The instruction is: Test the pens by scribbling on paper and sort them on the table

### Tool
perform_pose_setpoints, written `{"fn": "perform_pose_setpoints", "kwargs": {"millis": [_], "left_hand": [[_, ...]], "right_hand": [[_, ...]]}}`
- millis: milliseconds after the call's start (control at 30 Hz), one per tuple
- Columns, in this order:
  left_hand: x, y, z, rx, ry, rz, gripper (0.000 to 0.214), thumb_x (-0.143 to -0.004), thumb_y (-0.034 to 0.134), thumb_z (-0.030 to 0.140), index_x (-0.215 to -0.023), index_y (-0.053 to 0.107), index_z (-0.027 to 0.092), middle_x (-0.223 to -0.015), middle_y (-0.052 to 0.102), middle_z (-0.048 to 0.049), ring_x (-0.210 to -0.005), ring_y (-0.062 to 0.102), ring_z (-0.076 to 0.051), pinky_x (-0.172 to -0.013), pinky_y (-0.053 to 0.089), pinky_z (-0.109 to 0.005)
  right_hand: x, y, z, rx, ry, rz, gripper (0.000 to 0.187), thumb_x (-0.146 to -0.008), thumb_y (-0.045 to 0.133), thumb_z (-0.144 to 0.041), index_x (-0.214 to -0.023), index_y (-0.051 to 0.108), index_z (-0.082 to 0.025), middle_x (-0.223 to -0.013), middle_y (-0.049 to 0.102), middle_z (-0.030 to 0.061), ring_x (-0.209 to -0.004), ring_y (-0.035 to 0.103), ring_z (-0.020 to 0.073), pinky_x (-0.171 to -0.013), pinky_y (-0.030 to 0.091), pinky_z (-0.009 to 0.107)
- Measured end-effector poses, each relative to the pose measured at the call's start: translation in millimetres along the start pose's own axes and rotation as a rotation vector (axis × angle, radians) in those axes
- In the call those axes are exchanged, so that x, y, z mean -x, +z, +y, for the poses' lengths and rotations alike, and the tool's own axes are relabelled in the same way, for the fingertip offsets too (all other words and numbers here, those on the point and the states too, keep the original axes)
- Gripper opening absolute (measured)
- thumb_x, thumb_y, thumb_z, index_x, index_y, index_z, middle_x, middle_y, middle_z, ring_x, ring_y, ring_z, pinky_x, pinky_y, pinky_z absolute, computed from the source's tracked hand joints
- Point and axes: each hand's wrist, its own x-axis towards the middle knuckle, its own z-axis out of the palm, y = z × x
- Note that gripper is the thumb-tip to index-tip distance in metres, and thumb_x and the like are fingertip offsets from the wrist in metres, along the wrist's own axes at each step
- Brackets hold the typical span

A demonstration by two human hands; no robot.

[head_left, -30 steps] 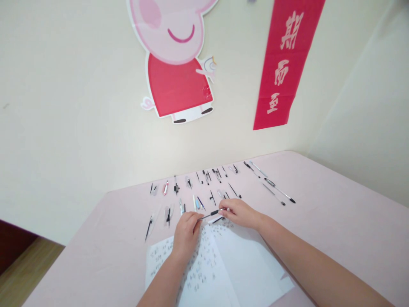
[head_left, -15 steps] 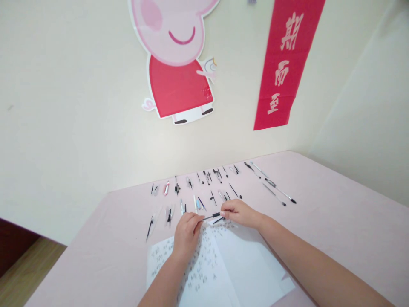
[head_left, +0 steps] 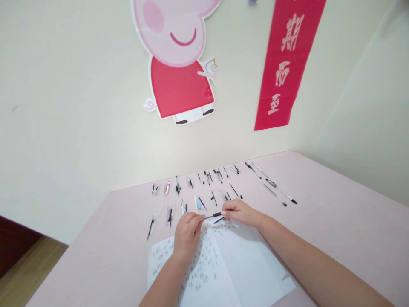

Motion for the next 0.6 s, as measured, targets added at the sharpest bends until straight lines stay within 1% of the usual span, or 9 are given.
{"fn": "perform_pose_setpoints", "kwargs": {"millis": [267,367,467,533,600], "left_hand": [[2.0,1.7,-1.3,-0.008,0.006,-0.005,0.017,-0.086,0.049,0.016,-0.091,0.065,0.018,-0.080,0.066,-0.0058,-0.077,0.058,-0.019,-0.070,0.047,-0.032],[2.0,2.1,-1.0,-0.007,-0.003,-0.008,0.017,-0.086,0.049,0.017,-0.091,0.065,0.018,-0.080,0.065,-0.0060,-0.077,0.058,-0.018,-0.070,0.048,-0.032],[2.4,3.4,-1.7,-0.002,-0.030,-0.014,0.017,-0.086,0.049,0.017,-0.092,0.065,0.019,-0.082,0.064,-0.0060,-0.079,0.058,-0.019,-0.071,0.049,-0.033],[3.3,4.5,-2.9,0.002,-0.055,-0.009,0.017,-0.085,0.049,0.017,-0.092,0.064,0.019,-0.083,0.064,-0.0060,-0.081,0.059,-0.019,-0.072,0.049,-0.034],[4.3,5.4,-4.4,0.004,-0.086,0.002,0.017,-0.084,0.050,0.017,-0.093,0.064,0.019,-0.084,0.064,-0.0059,-0.082,0.059,-0.020,-0.073,0.050,-0.035]], "right_hand": [[0.5,0.3,4.2,-0.040,0.030,-0.011,0.032,-0.081,0.052,-0.040,-0.064,0.059,-0.014,-0.056,0.056,-0.0005,-0.056,0.052,0.0118,-0.055,0.038,0.021],[1.0,1.6,5.2,-0.017,0.037,-0.002,0.030,-0.083,0.050,-0.038,-0.067,0.059,-0.014,-0.058,0.058,-0.0003,-0.057,0.053,0.0119,-0.055,0.039,0.021],[2.1,3.0,2.6,0.131,0.031,0.066,0.021,-0.083,0.050,-0.031,-0.075,0.060,-0.015,-0.066,0.061,0.0006,-0.060,0.053,0.0118,-0.056,0.040,0.021],[2.9,3.6,-0.7,0.248,0.008,0.143,0.014,-0.082,0.052,-0.028,-0.084,0.060,-0.017,-0.078,0.063,0.0024,-0.066,0.055,0.0129,-0.061,0.043,0.023],[3.5,4.0,-3.9,0.344,-0.059,0.231,0.019,-0.080,0.056,-0.026,-0.096,0.059,-0.018,-0.092,0.063,0.0058,-0.080,0.057,0.0166,-0.071,0.046,0.028]]}}
